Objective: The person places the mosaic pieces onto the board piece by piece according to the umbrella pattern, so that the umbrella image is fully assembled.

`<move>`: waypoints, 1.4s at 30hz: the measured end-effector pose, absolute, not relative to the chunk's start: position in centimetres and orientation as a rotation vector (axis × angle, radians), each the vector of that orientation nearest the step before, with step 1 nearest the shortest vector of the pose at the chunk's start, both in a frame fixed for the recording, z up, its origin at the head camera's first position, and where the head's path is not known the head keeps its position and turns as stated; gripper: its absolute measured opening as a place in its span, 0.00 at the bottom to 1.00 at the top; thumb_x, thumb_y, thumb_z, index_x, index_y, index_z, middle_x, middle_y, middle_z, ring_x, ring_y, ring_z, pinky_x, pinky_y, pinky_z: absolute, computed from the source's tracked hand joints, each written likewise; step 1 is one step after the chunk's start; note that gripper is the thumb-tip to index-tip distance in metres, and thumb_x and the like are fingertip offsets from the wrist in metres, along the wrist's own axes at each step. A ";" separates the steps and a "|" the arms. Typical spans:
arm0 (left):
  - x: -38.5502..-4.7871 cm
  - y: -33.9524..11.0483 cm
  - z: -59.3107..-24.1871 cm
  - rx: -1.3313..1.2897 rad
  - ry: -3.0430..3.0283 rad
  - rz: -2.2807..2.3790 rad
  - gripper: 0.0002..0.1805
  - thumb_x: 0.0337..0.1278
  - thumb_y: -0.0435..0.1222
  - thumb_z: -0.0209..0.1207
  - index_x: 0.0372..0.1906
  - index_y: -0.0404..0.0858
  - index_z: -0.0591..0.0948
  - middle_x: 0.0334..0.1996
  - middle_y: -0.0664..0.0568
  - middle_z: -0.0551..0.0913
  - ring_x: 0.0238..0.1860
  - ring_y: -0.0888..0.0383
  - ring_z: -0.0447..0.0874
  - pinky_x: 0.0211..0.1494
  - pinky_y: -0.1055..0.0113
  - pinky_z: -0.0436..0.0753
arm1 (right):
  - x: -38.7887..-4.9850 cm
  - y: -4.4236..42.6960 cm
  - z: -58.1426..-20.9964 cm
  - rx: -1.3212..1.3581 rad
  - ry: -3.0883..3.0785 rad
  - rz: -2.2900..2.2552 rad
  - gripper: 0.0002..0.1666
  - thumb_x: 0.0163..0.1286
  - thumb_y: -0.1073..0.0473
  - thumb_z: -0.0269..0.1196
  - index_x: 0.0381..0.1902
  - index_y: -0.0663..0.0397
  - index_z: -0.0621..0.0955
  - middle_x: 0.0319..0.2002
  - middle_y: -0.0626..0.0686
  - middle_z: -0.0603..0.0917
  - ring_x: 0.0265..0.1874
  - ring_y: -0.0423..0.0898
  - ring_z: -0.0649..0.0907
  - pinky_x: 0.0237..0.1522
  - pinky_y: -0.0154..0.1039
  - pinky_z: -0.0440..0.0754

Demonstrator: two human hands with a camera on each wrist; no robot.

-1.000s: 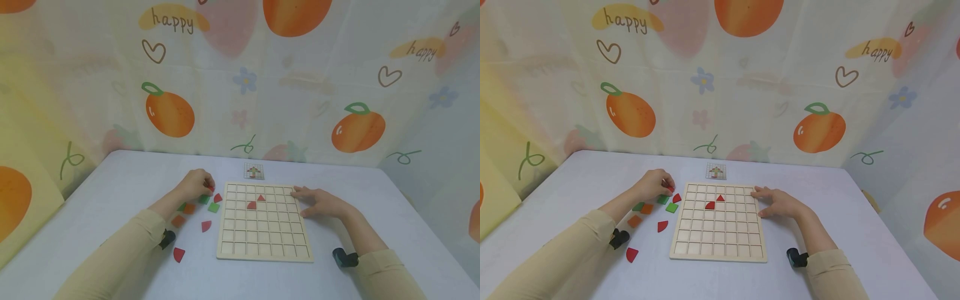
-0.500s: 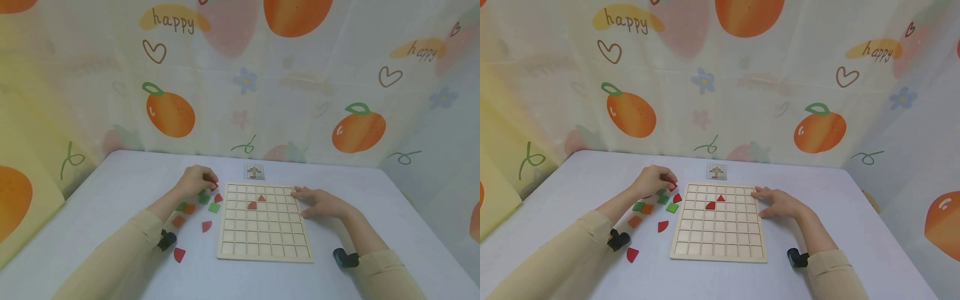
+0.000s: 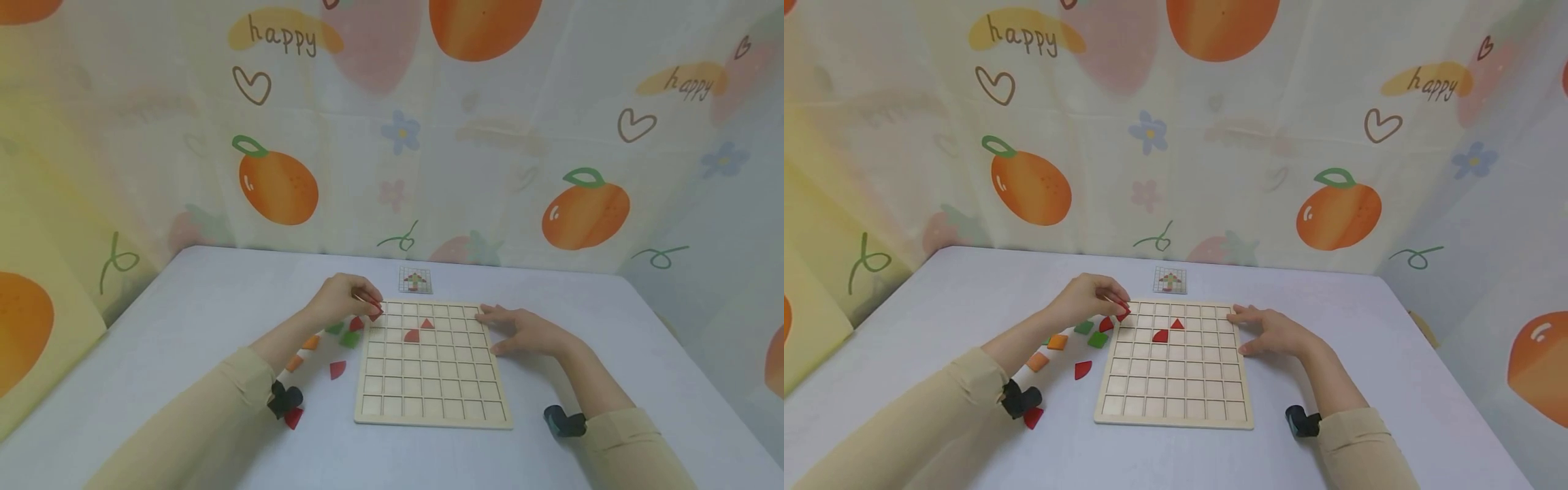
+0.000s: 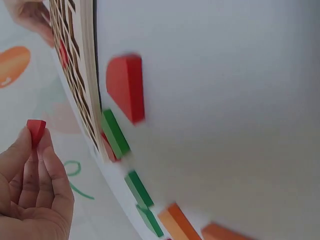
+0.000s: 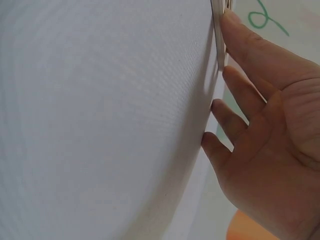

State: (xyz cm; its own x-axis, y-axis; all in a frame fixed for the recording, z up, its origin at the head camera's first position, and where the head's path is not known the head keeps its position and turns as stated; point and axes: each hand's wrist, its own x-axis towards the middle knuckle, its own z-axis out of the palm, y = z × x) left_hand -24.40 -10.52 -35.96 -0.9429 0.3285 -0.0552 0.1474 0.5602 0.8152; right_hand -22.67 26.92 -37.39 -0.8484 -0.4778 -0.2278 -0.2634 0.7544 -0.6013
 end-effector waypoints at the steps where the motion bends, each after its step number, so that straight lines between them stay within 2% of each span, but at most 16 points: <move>1: -24.2 -10.3 -35.9 0.406 2.595 1.316 0.11 0.54 0.34 0.68 0.43 0.39 0.86 0.35 0.50 0.88 0.35 0.59 0.84 0.41 0.67 0.84 | -22.7 26.9 -37.4 -0.572 2.583 -0.807 0.41 0.58 0.52 0.71 0.69 0.53 0.72 0.76 0.59 0.61 0.78 0.66 0.52 0.74 0.68 0.48; 7: -23.2 -8.9 -35.9 0.351 2.600 1.277 0.13 0.51 0.37 0.71 0.42 0.40 0.86 0.34 0.53 0.87 0.35 0.59 0.80 0.36 0.70 0.78 | -22.7 27.0 -37.5 -0.582 2.580 -0.809 0.41 0.58 0.53 0.71 0.69 0.52 0.72 0.76 0.59 0.61 0.78 0.66 0.52 0.74 0.69 0.48; 14: -22.9 -7.7 -36.7 0.333 2.629 1.213 0.08 0.46 0.37 0.74 0.32 0.44 0.86 0.27 0.54 0.85 0.33 0.59 0.78 0.40 0.70 0.74 | -22.8 27.0 -37.5 -0.583 2.581 -0.806 0.41 0.58 0.52 0.71 0.69 0.52 0.72 0.76 0.59 0.61 0.78 0.67 0.52 0.74 0.69 0.48; 18: -22.7 -7.3 -37.1 0.350 2.623 1.179 0.06 0.46 0.37 0.74 0.28 0.46 0.86 0.26 0.54 0.84 0.33 0.58 0.77 0.37 0.69 0.74 | -22.7 27.0 -37.5 -0.589 2.586 -0.802 0.41 0.58 0.52 0.71 0.69 0.52 0.72 0.76 0.59 0.61 0.78 0.66 0.52 0.74 0.69 0.49; 26: -21.9 -6.6 -37.6 0.367 2.606 1.153 0.04 0.48 0.37 0.73 0.27 0.48 0.87 0.33 0.58 0.85 0.40 0.57 0.75 0.42 0.68 0.74 | -22.6 26.8 -37.4 -0.599 2.588 -0.805 0.41 0.58 0.51 0.71 0.69 0.53 0.73 0.76 0.59 0.62 0.77 0.66 0.52 0.74 0.69 0.49; 31: -21.4 -6.3 -37.5 0.435 2.646 1.114 0.04 0.48 0.36 0.72 0.26 0.47 0.87 0.34 0.59 0.86 0.42 0.58 0.75 0.45 0.66 0.75 | -22.7 26.8 -37.5 -0.573 2.585 -0.797 0.42 0.58 0.51 0.71 0.69 0.52 0.72 0.77 0.58 0.61 0.78 0.65 0.52 0.74 0.68 0.48; 42: -21.5 -5.6 -38.0 0.574 2.717 1.020 0.04 0.47 0.33 0.72 0.26 0.44 0.88 0.30 0.57 0.86 0.38 0.60 0.75 0.47 0.67 0.76 | -22.8 27.1 -37.7 -0.585 2.597 -0.791 0.41 0.57 0.52 0.72 0.69 0.52 0.73 0.76 0.59 0.62 0.78 0.66 0.52 0.74 0.68 0.49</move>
State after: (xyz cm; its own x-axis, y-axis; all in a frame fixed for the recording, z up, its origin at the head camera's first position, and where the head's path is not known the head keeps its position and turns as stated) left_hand -21.52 -5.65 -37.98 -0.9086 0.4161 -0.0350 0.2902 0.6895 0.6636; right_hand -22.85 27.11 -37.73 -0.8486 -0.4824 -0.2171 -0.2795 0.7573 -0.5902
